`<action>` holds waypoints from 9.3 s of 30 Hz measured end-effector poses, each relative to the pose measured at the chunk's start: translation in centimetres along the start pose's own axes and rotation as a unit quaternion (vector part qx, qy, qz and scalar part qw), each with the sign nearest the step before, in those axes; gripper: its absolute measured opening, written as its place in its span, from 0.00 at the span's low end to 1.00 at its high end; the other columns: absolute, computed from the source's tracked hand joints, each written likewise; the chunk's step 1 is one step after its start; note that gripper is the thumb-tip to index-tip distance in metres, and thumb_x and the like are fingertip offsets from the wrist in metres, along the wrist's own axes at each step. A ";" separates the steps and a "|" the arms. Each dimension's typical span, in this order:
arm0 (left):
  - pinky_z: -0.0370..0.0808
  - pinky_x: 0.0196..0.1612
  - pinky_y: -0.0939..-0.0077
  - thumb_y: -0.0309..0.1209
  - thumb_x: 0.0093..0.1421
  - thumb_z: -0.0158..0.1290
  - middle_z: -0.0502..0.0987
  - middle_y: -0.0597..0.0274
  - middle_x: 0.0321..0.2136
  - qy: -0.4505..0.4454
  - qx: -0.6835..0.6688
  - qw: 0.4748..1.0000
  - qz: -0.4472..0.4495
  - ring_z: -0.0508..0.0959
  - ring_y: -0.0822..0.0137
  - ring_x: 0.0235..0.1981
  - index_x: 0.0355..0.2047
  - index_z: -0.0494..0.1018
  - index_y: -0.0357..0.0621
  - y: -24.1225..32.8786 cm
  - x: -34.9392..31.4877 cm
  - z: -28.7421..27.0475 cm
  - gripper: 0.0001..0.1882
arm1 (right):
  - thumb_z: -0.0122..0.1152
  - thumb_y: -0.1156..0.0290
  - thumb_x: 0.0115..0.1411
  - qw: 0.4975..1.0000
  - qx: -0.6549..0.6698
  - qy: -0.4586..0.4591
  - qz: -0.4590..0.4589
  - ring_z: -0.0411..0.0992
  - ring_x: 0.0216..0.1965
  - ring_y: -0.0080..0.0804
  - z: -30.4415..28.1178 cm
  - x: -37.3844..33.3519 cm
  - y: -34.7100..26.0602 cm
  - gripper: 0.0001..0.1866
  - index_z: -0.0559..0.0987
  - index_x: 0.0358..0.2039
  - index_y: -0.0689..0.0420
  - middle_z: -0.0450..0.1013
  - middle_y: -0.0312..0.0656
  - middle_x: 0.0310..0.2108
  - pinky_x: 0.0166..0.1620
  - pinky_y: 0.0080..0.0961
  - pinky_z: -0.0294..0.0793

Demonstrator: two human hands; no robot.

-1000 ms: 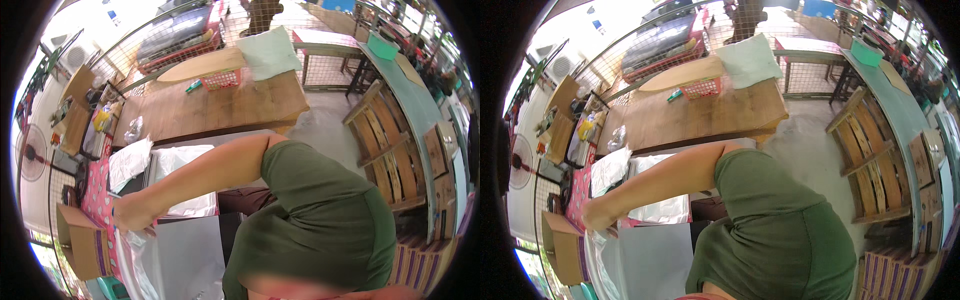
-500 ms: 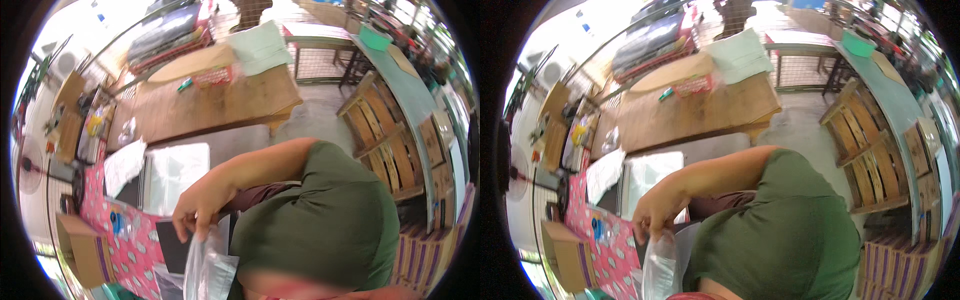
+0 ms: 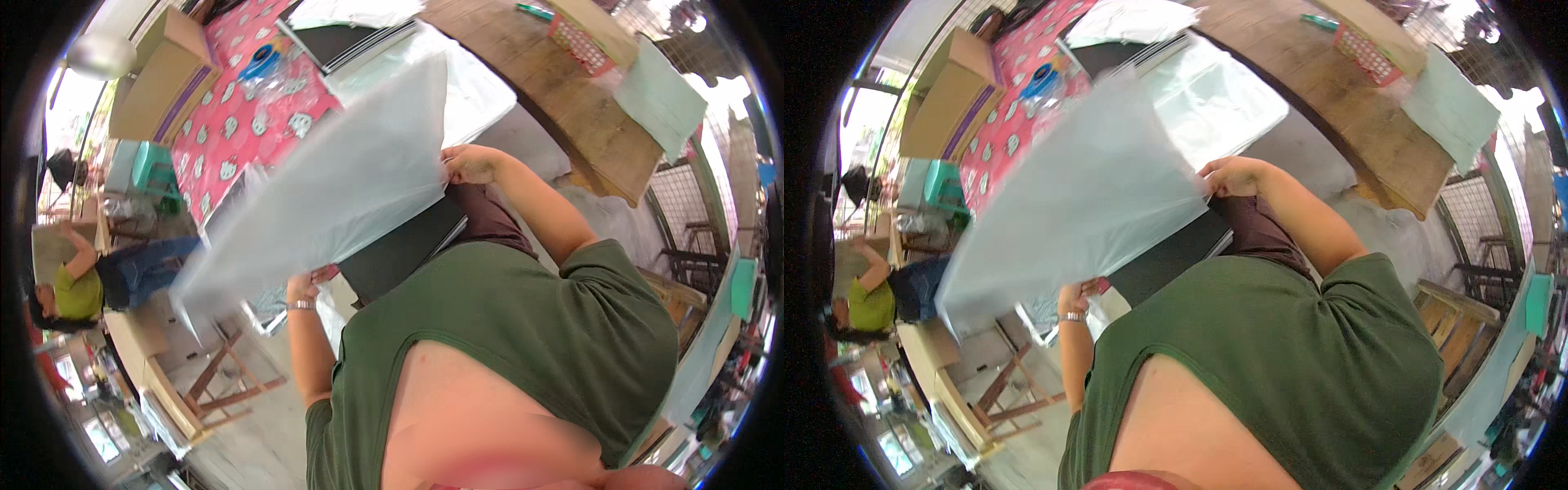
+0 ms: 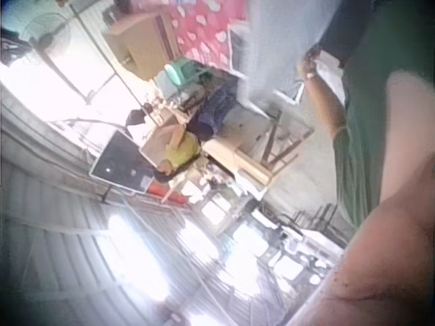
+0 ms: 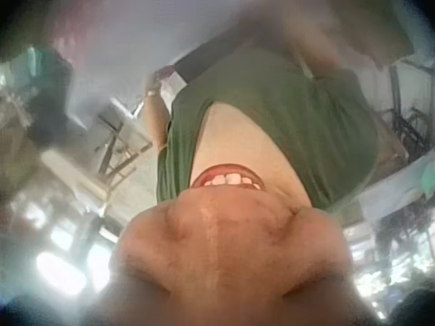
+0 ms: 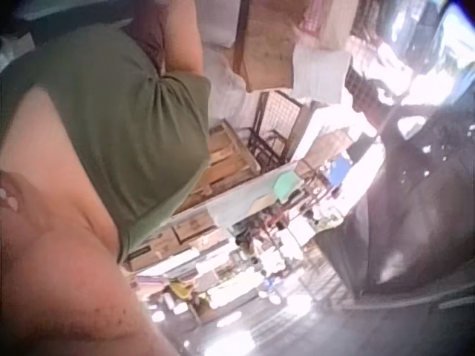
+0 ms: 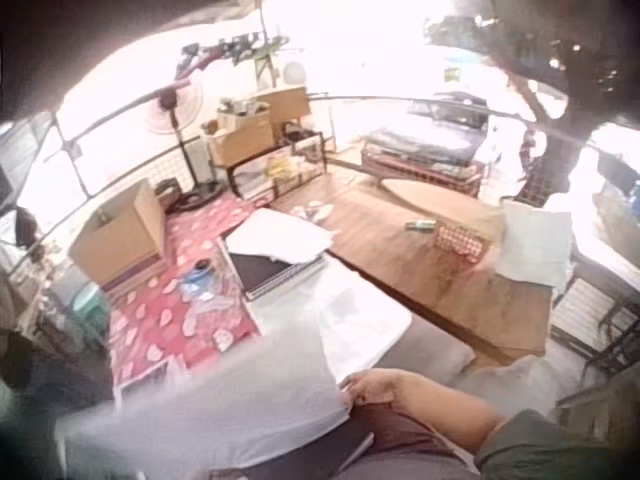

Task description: The person places black rectangular boards into plastic bags and stacks the bagged items on a table.

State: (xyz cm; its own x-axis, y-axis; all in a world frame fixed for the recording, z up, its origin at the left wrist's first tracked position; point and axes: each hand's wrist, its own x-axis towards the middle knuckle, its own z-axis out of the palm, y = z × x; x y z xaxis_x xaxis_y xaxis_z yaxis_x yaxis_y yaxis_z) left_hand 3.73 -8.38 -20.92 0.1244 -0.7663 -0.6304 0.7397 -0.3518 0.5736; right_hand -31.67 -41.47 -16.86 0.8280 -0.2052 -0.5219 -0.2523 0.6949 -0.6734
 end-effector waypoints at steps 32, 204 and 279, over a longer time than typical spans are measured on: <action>0.69 0.27 0.68 0.39 0.60 0.46 0.75 0.54 0.29 0.639 0.247 0.673 0.279 0.74 0.61 0.25 0.37 0.69 0.30 -0.6 -12.9 -10.7 0.19 | 0.53 0.74 0.57 0.941 -0.241 -0.215 0.105 0.73 0.29 0.39 26.9 10.8 6.7 0.23 0.56 0.48 0.72 0.69 0.53 0.28 0.30 0.31 0.76; 0.66 0.24 0.85 0.34 0.63 0.43 0.71 0.68 0.27 0.262 -0.085 0.953 0.123 0.67 0.79 0.21 0.45 0.65 0.43 -16.1 -12.2 8.8 0.13 | 0.56 0.78 0.48 0.768 -0.496 0.224 -0.338 0.70 0.19 0.30 7.2 -9.2 8.1 0.07 0.73 0.30 0.59 0.70 0.44 0.21 0.26 0.20 0.69; 0.66 0.31 0.81 0.20 0.52 0.51 0.69 0.60 0.26 -0.132 0.445 0.731 0.500 0.70 0.68 0.26 0.26 0.70 0.37 1.9 1.8 34.7 0.00 | 0.54 0.81 0.53 0.800 -0.368 0.279 -0.383 0.70 0.26 0.25 9.4 -10.4 -9.8 0.07 0.71 0.33 0.61 0.69 0.39 0.26 0.30 0.19 0.69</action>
State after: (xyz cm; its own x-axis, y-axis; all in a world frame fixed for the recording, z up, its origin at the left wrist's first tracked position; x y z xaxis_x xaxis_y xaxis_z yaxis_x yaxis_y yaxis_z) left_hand -17.62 -29.06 -2.79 0.0889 -0.9157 0.3920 -0.3717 0.3346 0.8660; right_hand -33.06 -39.66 0.10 0.5806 -0.7947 0.1770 -0.1745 -0.3338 -0.9263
